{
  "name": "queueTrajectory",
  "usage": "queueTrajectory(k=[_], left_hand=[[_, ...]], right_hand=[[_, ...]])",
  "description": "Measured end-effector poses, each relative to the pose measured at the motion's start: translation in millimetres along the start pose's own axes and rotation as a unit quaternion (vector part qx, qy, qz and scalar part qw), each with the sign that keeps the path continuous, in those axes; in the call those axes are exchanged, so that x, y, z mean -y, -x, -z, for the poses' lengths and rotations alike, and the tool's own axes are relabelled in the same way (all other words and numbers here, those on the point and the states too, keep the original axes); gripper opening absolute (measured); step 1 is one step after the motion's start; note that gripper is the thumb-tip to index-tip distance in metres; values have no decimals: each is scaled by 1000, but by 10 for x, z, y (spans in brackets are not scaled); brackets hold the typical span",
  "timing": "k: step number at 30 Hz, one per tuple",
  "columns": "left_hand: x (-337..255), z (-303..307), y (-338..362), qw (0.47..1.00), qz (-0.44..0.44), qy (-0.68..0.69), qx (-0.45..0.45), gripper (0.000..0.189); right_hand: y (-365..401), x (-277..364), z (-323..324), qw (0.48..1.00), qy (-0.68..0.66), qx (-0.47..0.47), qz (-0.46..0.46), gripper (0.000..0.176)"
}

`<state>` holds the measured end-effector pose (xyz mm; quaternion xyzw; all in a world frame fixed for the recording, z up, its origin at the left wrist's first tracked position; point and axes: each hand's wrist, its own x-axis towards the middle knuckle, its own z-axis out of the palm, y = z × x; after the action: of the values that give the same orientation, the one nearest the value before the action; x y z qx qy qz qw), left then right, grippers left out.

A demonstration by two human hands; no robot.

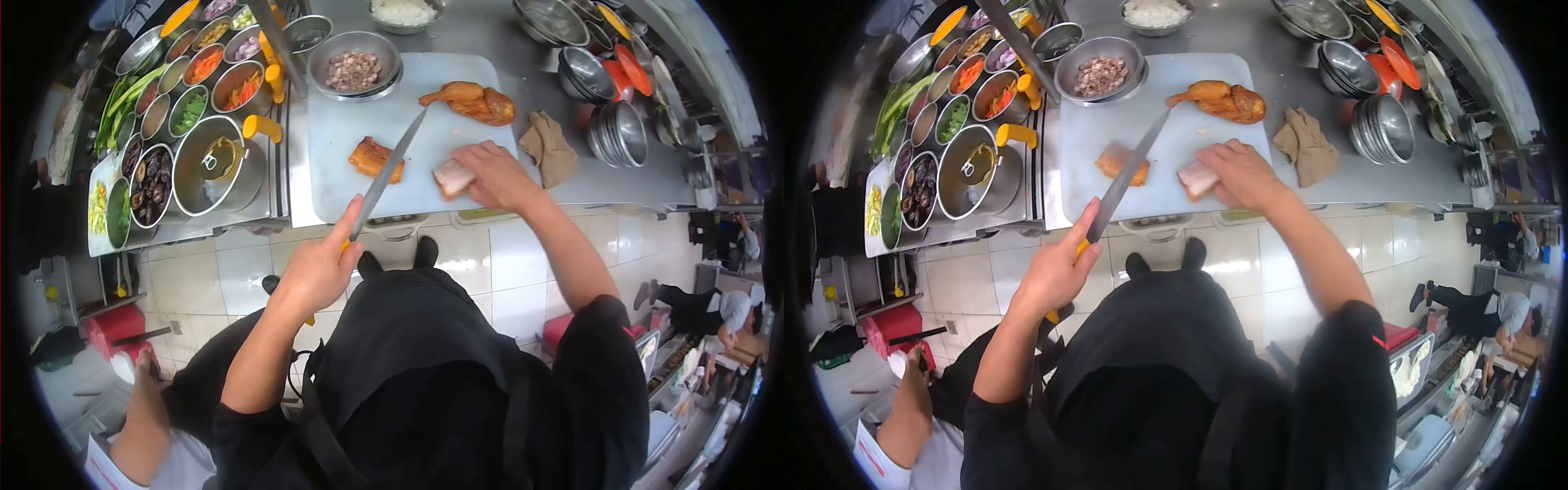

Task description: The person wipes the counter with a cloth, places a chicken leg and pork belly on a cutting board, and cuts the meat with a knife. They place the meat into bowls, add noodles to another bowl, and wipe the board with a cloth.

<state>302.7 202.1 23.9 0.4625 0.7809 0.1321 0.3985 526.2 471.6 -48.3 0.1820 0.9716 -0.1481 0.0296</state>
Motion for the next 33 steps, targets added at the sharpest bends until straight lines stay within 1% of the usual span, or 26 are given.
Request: queueTrajectory(k=[3, 4, 7, 8, 10, 13, 15, 18, 21, 23, 25, 26, 29, 31, 33], left_hand=[[-102, -127, 77, 999, -3, -38, 25, 67], [-136, -175, 103, 998, -17, -63, 14, 66], [-283, -266, 157, 994, -2, -113, 10, 66], [-311, -304, 154, 992, -8, -127, -5, 67], [-365, -319, 116, 986, 1, -164, -2, 67], [-419, -278, 143, 982, 9, -187, 7, 69], [-437, -220, 218, 981, 12, -194, 11, 70], [-413, -237, 157, 983, 49, -172, 51, 71], [-363, -560, -276, 986, 75, -142, 39, 70], [-315, -585, -362, 988, 48, -141, 30, 69], [-436, -435, -308, 986, 45, -158, 29, 69], [-544, -336, -237, 983, 62, -169, 40, 70], [-726, -139, 79, 981, 53, -172, 67, 70], [-678, -262, 181, 978, 71, -179, 76, 70], [-591, -472, 67, 981, 69, -169, 68, 70]], right_hand=[[-45, 292, -38, 994, -20, -11, -108, 60], [-50, 332, -83, 994, -6, -38, -102, 59], [-64, 312, -220, 978, -110, -159, -72, 55], [-92, 276, -257, 977, -129, -161, -53, 53], [-165, 187, -319, 971, -169, -168, -21, 50], [-190, 151, -343, 972, -181, -146, -23, 45], [-194, 125, -359, 971, -191, -141, -18, 45], [-222, 93, -401, 970, -200, -140, -15, 45], [-207, 118, -466, 968, -196, -154, -9, 47], [-163, 96, -472, 965, -205, -162, -14, 49], [-142, 113, -399, 959, -234, -159, -14, 50], [-119, 132, -347, 961, -224, -158, -24, 49], [-26, 159, -309, 968, -200, -147, -46, 48], [-34, 132, -363, 973, -185, -130, -51, 47], [-63, 92, -419, 970, -192, -142, -50, 47]])
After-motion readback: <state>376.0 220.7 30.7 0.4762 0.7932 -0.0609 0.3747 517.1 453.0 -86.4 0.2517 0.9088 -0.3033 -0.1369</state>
